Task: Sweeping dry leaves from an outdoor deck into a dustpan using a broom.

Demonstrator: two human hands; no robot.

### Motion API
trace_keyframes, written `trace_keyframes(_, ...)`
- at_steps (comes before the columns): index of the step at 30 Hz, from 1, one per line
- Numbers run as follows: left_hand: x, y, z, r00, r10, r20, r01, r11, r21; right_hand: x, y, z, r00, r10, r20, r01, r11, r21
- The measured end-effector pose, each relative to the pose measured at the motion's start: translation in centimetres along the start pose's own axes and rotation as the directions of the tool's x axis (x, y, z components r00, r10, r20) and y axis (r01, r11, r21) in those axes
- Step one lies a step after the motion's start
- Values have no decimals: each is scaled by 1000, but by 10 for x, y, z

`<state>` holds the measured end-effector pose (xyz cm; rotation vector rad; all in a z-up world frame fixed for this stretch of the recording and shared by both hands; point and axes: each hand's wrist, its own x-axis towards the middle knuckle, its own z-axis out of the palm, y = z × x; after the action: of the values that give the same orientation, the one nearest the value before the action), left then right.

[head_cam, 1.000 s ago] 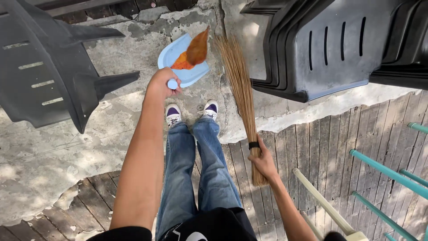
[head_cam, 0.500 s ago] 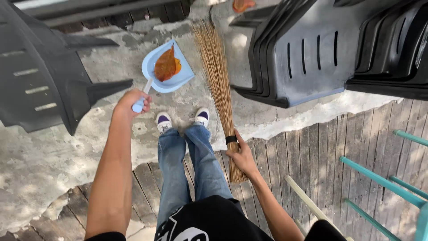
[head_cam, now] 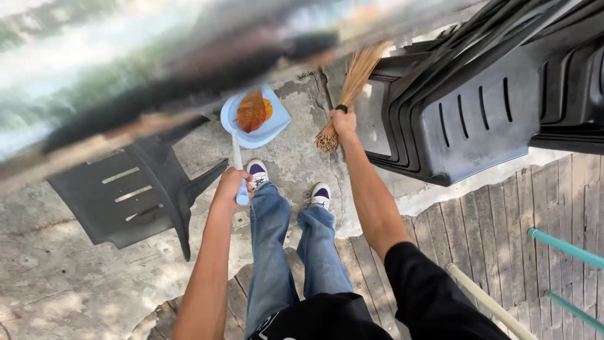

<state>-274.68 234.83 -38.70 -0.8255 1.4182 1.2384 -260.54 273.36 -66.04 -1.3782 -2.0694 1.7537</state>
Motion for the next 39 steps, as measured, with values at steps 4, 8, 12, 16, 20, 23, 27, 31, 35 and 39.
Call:
trace_keyframes(4, -16, 3, -24, 995, -90, 37, 90, 996, 0, -73, -15, -38, 976, 190, 111, -180, 979, -94)
trace_keyframes(8, -7, 2, -32, 986, -121, 115, 128, 990, -60, -237, -146, -120, 901, 353, 251, -292, 923, -250)
trace_keyframes(12, 20, -29, -26, 974, -151, 168, 171, 979, -109, -317, -362, -104, 617, 784, 72, -768, 620, -159)
trace_keyframes(16, 20, -43, -24, 962, -190, 196, 217, 968, -127, -278, -203, -112, 854, 509, 105, -520, 830, 201)
trace_keyframes(20, 48, -53, -46, 965, -200, 167, 223, 965, -135, -216, -160, -65, 843, 499, 202, -525, 844, 105)
trace_keyframes(23, 75, -56, -68, 966, -208, 151, 226, 968, -111, -191, -158, -31, 834, 489, 256, -519, 853, 60)
trace_keyframes(27, 94, -48, -64, 956, -235, 175, 252, 965, -78, -150, -158, -18, 828, 484, 282, -499, 866, -22)
trace_keyframes(31, 127, -76, -43, 940, -248, 236, 274, 958, -82, -180, -193, -79, 835, 475, 277, -459, 880, -125)
trace_keyframes(35, 109, -59, -11, 938, -273, 215, 291, 955, -58, -317, -313, -129, 732, 656, 187, -656, 752, -70)
trace_keyframes(39, 109, -71, 30, 977, -142, 160, 160, 981, -107, -330, -265, -134, 853, 499, 154, -494, 867, -70)
